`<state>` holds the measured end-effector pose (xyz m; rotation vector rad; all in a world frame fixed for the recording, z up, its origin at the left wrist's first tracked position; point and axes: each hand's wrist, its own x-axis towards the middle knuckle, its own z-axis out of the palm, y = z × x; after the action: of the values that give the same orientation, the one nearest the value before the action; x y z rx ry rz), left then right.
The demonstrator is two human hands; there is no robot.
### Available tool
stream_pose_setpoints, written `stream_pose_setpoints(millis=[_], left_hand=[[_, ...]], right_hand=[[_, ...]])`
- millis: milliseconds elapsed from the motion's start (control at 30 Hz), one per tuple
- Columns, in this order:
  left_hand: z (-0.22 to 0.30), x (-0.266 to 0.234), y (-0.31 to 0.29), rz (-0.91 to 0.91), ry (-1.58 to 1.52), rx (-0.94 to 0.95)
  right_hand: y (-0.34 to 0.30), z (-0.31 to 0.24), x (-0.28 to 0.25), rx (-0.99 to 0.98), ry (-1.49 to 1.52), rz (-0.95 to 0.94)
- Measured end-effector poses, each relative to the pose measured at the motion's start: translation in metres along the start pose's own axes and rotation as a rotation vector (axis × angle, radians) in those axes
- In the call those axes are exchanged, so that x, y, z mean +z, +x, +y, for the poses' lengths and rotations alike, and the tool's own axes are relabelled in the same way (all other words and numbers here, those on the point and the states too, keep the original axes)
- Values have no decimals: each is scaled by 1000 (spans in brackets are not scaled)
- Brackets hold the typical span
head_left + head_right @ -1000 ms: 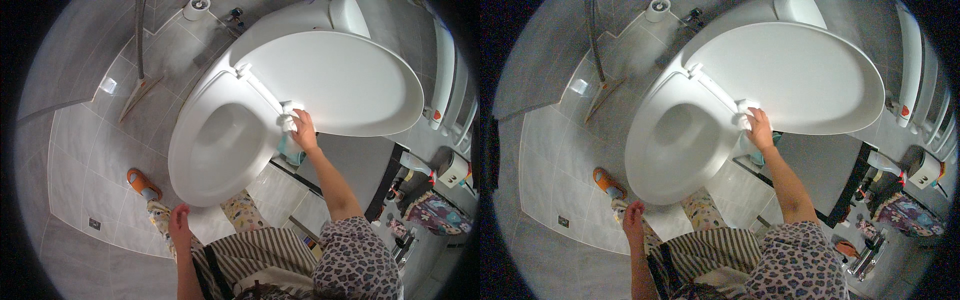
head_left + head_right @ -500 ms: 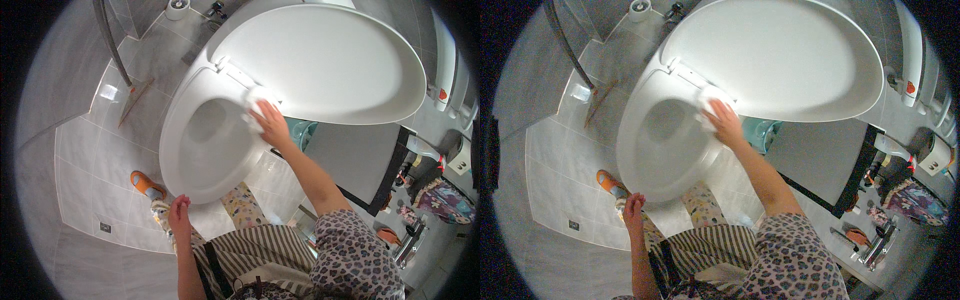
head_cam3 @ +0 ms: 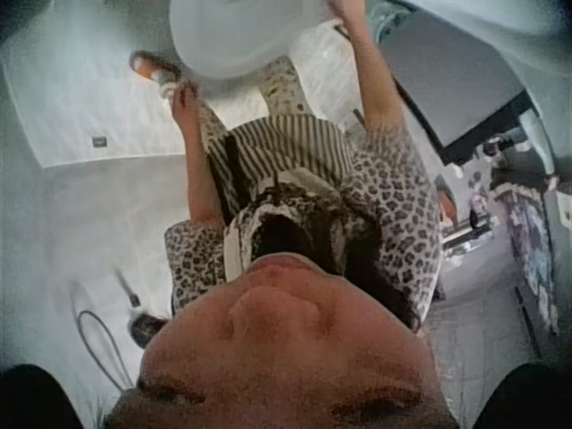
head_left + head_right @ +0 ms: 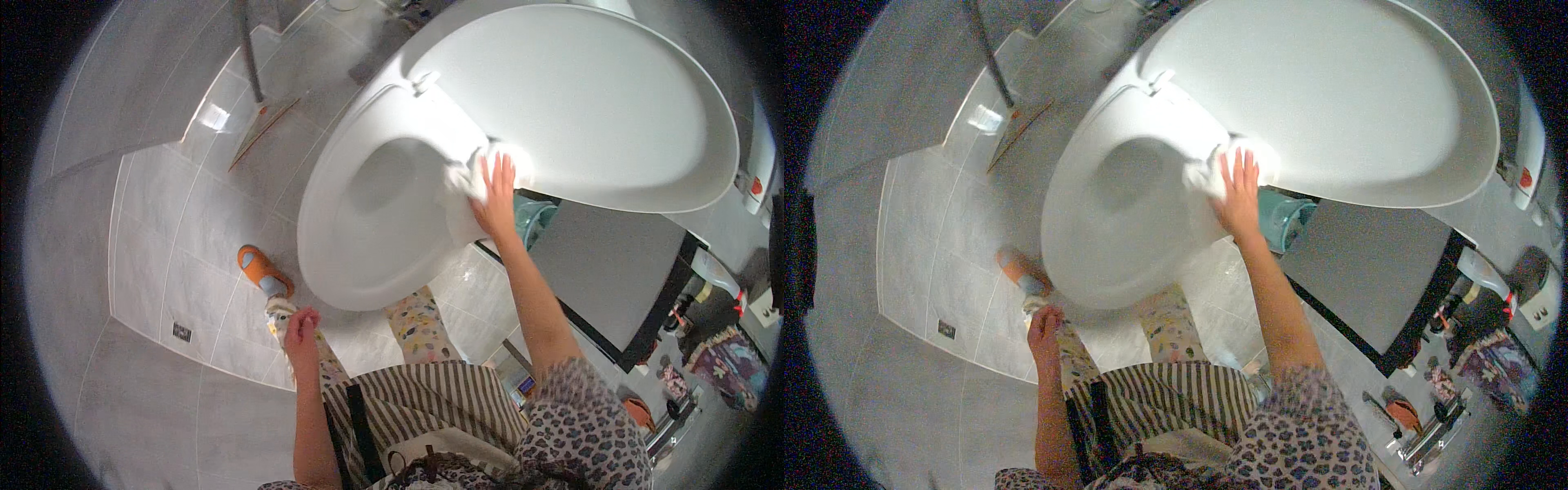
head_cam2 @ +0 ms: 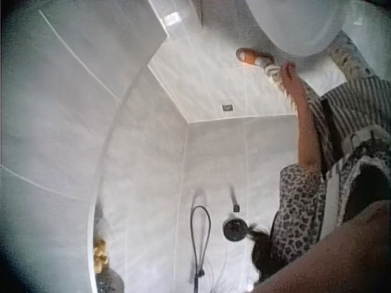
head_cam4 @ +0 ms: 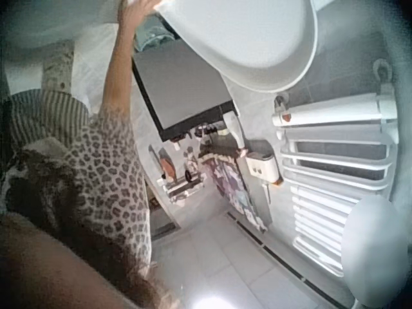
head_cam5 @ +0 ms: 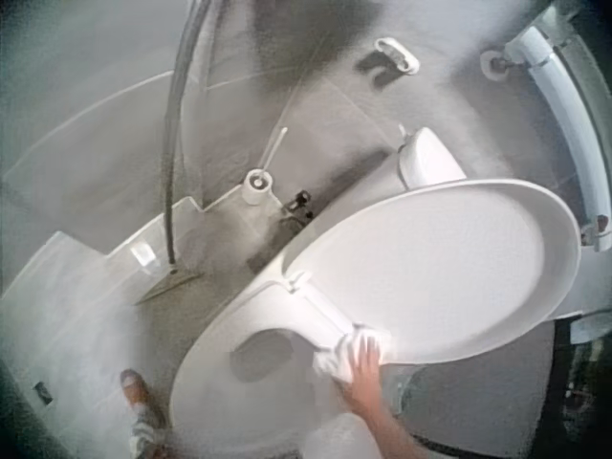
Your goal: The person cleans a bathroom using a cloth and a toilet brush. They wipe the sink countertop, the wall near the toilet, and the toilet tank and seat. They also scrub the inside of the toilet bowl with a brush and wipe the heated towel rack.
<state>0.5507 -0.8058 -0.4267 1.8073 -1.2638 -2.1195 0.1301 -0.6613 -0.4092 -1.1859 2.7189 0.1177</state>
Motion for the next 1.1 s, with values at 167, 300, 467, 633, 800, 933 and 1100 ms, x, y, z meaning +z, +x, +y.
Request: stream_pose_setpoints(millis=[167,300,467,633,800,933,1100], left_hand=[[0,-7,-12,37,-3,-70],[-3,-16,-10,75,-90,-111],[18,-23,-2,100,-172,-145],[22,-31,-2,132,-158,-129],[1,-35,-2,112,-129,-140],[-15,-33,-4,102,-136,-154],[-14,-23,-8,104,-140,-144]], right_hand=[[109,-100,22,-396,261,93],[124,-164,38,-536,455,31],[34,-229,66,-771,532,-172],[-76,-250,62,-778,396,-345],[-148,-203,66,-751,224,-261],[-176,-147,60,-734,-191,-276],[-143,-28,27,-398,-215,-632]])
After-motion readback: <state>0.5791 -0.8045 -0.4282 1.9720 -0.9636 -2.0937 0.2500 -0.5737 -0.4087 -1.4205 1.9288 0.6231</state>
